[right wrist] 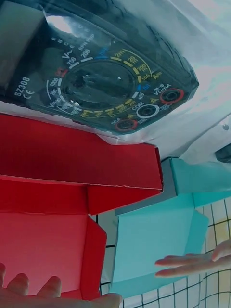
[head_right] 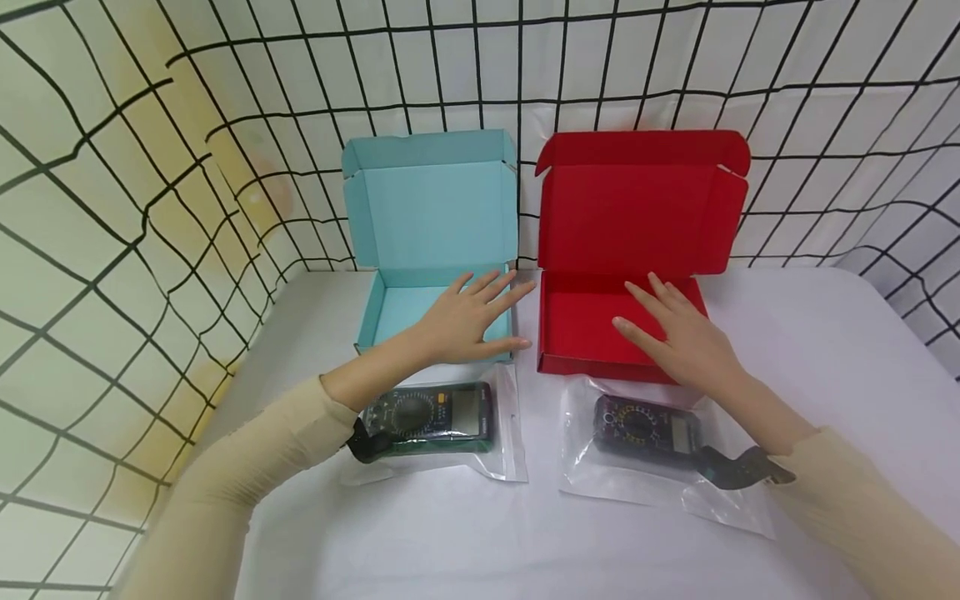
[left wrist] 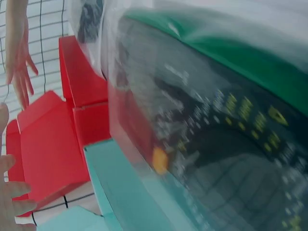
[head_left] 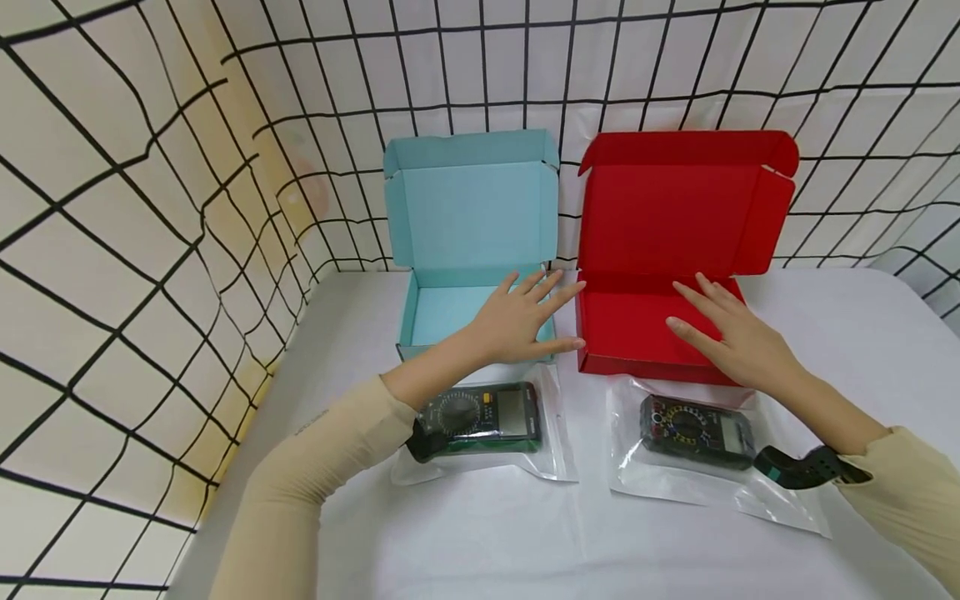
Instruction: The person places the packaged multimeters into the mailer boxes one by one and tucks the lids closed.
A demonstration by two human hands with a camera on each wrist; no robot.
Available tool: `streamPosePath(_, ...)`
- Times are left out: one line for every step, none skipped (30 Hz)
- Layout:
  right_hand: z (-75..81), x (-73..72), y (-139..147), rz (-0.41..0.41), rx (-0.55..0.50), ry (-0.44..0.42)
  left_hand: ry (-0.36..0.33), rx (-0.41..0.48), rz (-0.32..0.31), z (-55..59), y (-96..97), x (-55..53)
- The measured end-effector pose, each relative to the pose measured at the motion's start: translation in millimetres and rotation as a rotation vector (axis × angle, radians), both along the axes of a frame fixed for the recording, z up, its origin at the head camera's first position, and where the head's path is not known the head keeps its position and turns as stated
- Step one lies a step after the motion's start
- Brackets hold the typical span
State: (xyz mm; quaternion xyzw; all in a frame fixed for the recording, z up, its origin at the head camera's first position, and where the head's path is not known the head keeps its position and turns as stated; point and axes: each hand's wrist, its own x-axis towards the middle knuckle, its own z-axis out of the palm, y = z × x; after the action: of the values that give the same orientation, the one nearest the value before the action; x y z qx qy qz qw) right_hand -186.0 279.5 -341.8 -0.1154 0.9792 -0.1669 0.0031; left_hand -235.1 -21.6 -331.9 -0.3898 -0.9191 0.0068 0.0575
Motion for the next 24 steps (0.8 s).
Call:
streamPosePath(0.2, -0.1, 0.5, -0.001, 0.000, 0.002, -0.003, 0.002, -0.003, 0.2, 2.3, 0.9)
streamPosePath(0.2, -0.2, 1.1, -0.002, 0.002, 0.002, -0.004, 0.004, -0.007, 0.5, 4.7, 1.8)
streamPosePath(0.3, -0.3, 1.6, -0.003, 0.003, 0.003, -0.004, 0.003, -0.010, 0.7, 7.3, 2.6)
streamPosePath(0.4, -0.2, 2.2, -0.003, 0.002, 0.005, -0.004, 0.004, -0.014, 1.0, 9.8, 3.8)
streamPosePath(0.4, 0.0, 2.9, -0.003, 0.001, 0.005, -0.005, 0.001, -0.018, 1.3, 12.3, 5.0)
streamPosePath(0.3, 0.2, 3.6, -0.003, -0.001, 0.006, -0.005, -0.003, -0.022, 1.8, 14.7, 6.5)
streamPosePath(0.2, 0.5, 4.3, -0.004, -0.003, 0.006, -0.007, -0.008, -0.026, 2.0, 16.9, 7.9)
streamPosePath(-0.2, 0.9, 4.9, -0.006, -0.003, 0.004, -0.011, -0.007, -0.032, 2.5, 19.1, 9.6)
streamPosePath(-0.6, 1.1, 5.5, -0.006, -0.005, 0.002, -0.016, -0.010, -0.036, 3.0, 21.0, 11.1)
streamPosePath(-1.2, 1.3, 6.1, -0.008, -0.007, 0.000, -0.025, -0.008, -0.039, 3.5, 22.7, 12.9)
streamPosePath(-1.9, 1.3, 6.8, -0.010, -0.010, -0.002, -0.033, -0.011, -0.040, 4.1, 24.1, 14.4)
streamPosePath(-2.7, 1.2, 7.6, -0.013, -0.015, -0.002, -0.039, -0.014, -0.043, 4.6, 25.6, 15.8)
streamPosePath(-3.8, 0.8, 8.7, -0.017, -0.021, 0.000, -0.047, -0.014, -0.046, 4.8, 26.8, 17.0)
streamPosePath(-4.9, 0.1, 10.2, -0.021, -0.028, 0.007, -0.058, -0.015, -0.050, 5.3, 28.1, 18.2)
streamPosePath(-6.2, -0.8, 12.1, -0.024, -0.040, 0.017, -0.068, -0.017, -0.055, 5.5, 29.3, 19.2)
streamPosePath(-7.6, -1.9, 14.5, -0.030, -0.059, 0.027, -0.075, -0.017, -0.066, 5.2, 30.4, 20.1)
streamPosePath(-8.9, -3.1, 17.3, -0.037, -0.078, 0.039, -0.084, -0.022, -0.078, 5.3, 31.5, 21.1)
streamPosePath(-10.5, -4.7, 20.4, -0.042, -0.099, 0.054, -0.093, -0.025, -0.093, 4.8, 32.6, 22.1)
streamPosePath(-12.5, -6.3, 24.0, -0.045, -0.119, 0.067, -0.103, -0.029, -0.110, 4.4, 33.6, 23.5)
streamPosePath(-14.2, -7.8, 27.7, -0.050, -0.136, 0.077, -0.112, -0.034, -0.128, 4.0, 34.7, 24.9)
streamPosePath(-16.1, -9.2, 31.6, -0.057, -0.152, 0.079, -0.115, -0.040, -0.148, 3.4, 35.8, 26.5)
streamPosePath(-18.3, -10.6, 35.5, -0.068, -0.165, 0.074, -0.117, -0.050, -0.166, 2.7, 37.1, 28.2)
streamPosePath(-20.3, -11.7, 39.4, -0.076, -0.175, 0.067, -0.122, -0.058, -0.180, 2.4, 38.4, 30.0)
streamPosePath(-22.4, -12.8, 43.3, -0.086, -0.184, 0.059, -0.123, -0.071, -0.192, 1.6, 39.9, 31.6)
